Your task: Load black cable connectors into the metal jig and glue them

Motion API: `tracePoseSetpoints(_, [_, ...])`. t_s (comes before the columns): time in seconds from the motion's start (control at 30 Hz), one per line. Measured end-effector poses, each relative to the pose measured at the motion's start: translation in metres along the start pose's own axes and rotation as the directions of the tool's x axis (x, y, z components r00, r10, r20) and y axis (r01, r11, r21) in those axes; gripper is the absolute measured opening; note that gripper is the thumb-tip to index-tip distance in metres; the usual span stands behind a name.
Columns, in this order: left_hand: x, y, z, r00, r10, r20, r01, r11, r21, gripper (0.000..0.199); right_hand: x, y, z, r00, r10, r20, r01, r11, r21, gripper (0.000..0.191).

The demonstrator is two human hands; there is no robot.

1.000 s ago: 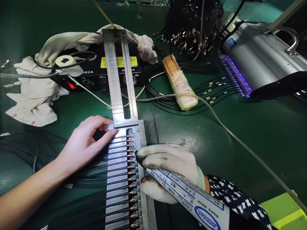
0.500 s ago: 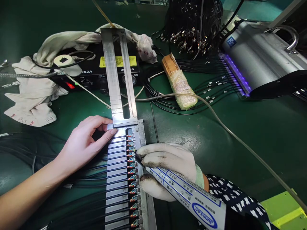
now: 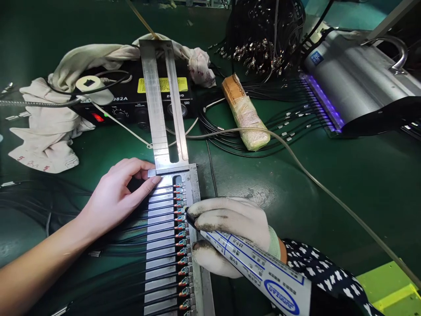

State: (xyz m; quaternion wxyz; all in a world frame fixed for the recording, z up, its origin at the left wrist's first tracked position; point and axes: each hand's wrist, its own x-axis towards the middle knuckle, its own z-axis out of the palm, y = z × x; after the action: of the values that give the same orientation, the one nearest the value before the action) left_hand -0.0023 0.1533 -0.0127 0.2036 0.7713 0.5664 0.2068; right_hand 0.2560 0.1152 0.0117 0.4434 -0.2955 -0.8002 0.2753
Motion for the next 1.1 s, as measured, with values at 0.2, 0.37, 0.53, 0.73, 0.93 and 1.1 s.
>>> tracePoseSetpoints(0.2, [0.0, -0.001, 0.0, 1.0, 0.009, -0.003, -0.009, 1.0, -0.006, 0.019, -0.004, 0.001, 0.0, 1.0, 0.015, 0.015, -0.015, 1.0, 0.016, 0.021])
tracePoseSetpoints(0.37, [-0.001, -0.001, 0.0, 1.0, 0.0, 0.005, 0.0, 1.0, -0.003, 0.018, -0.004, 0.001, 0.001, 1.0, 0.006, 0.002, -0.006, 1.0, 0.015, 0.02])
tracePoseSetpoints(0.53, [-0.001, 0.0, 0.0, 1.0, -0.004, 0.005, 0.004, 1.0, 0.003, 0.019, -0.002, -0.001, 0.0, 1.0, 0.002, -0.006, -0.002, 1.0, -0.019, 0.021])
tracePoseSetpoints(0.73, [-0.001, 0.0, 0.0, 1.0, -0.007, 0.004, 0.007, 1.0, 0.004, 0.018, 0.002, -0.016, -0.009, 0.999, -0.051, 0.01, 0.051, 0.993, -0.106, 0.015])
tracePoseSetpoints(0.93, [0.0, -0.001, -0.001, 1.0, 0.001, 0.004, -0.001, 1.0, -0.003, 0.019, -0.006, -0.015, 0.0, 1.0, -0.011, -0.022, 0.009, 0.997, -0.073, 0.014])
tracePoseSetpoints(1.1, [0.0, -0.002, 0.001, 1.0, 0.003, 0.003, -0.003, 1.0, 0.001, 0.019, -0.007, -0.009, 0.003, 1.0, 0.009, -0.011, -0.01, 0.997, -0.074, 0.016])
